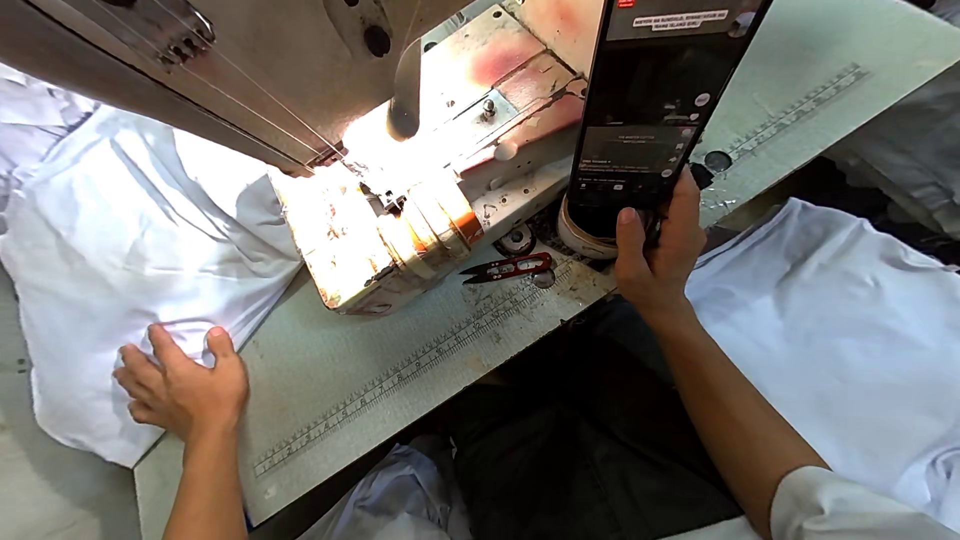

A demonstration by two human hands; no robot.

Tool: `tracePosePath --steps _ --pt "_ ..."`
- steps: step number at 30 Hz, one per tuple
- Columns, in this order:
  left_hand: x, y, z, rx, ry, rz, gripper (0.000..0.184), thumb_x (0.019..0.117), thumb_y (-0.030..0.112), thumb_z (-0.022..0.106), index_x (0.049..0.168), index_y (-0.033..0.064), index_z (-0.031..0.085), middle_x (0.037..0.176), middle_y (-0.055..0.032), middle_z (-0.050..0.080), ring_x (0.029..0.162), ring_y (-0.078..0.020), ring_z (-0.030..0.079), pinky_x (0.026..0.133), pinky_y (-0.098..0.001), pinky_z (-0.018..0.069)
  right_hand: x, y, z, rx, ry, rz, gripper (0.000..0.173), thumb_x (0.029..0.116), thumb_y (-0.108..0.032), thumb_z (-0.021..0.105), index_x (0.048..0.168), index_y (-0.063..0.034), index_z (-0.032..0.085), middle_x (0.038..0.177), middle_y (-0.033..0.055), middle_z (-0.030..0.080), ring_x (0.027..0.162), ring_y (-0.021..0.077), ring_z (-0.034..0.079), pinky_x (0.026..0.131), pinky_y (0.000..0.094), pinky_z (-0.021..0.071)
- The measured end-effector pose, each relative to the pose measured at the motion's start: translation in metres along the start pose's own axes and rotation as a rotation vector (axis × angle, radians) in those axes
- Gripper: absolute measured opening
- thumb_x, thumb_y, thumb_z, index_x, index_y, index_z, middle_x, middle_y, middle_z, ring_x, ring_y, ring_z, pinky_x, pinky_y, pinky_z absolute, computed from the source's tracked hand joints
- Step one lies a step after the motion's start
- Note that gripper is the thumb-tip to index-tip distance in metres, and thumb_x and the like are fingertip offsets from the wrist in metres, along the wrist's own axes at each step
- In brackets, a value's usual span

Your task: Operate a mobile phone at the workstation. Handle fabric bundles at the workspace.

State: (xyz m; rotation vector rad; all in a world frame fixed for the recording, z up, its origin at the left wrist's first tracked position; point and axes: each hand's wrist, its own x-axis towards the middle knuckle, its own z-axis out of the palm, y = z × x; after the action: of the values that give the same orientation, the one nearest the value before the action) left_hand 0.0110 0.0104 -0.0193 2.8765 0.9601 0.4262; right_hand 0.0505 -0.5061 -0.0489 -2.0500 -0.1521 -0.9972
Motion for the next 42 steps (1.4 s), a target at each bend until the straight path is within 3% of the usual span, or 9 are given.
tracePosePath --steps 42 --pt "0.0002 0.0004 -0.0003 0.001 -0.007 0.0 0.078 0.1012 0.06 0.04 0.161 0.01 0.031 0.168 -0.0268 0.018 0.154 -0.0494 0.015 0.116 -0.0735 0.0154 -0.001 0.0002 -0.0002 -0.027 -0.004 0.026 0.06 0.1013 -0.025 0.055 0.144 0.0139 0.04 0.122 0.0248 0.063 0.112 0.0212 0.065 0.096 0.0347 0.0536"
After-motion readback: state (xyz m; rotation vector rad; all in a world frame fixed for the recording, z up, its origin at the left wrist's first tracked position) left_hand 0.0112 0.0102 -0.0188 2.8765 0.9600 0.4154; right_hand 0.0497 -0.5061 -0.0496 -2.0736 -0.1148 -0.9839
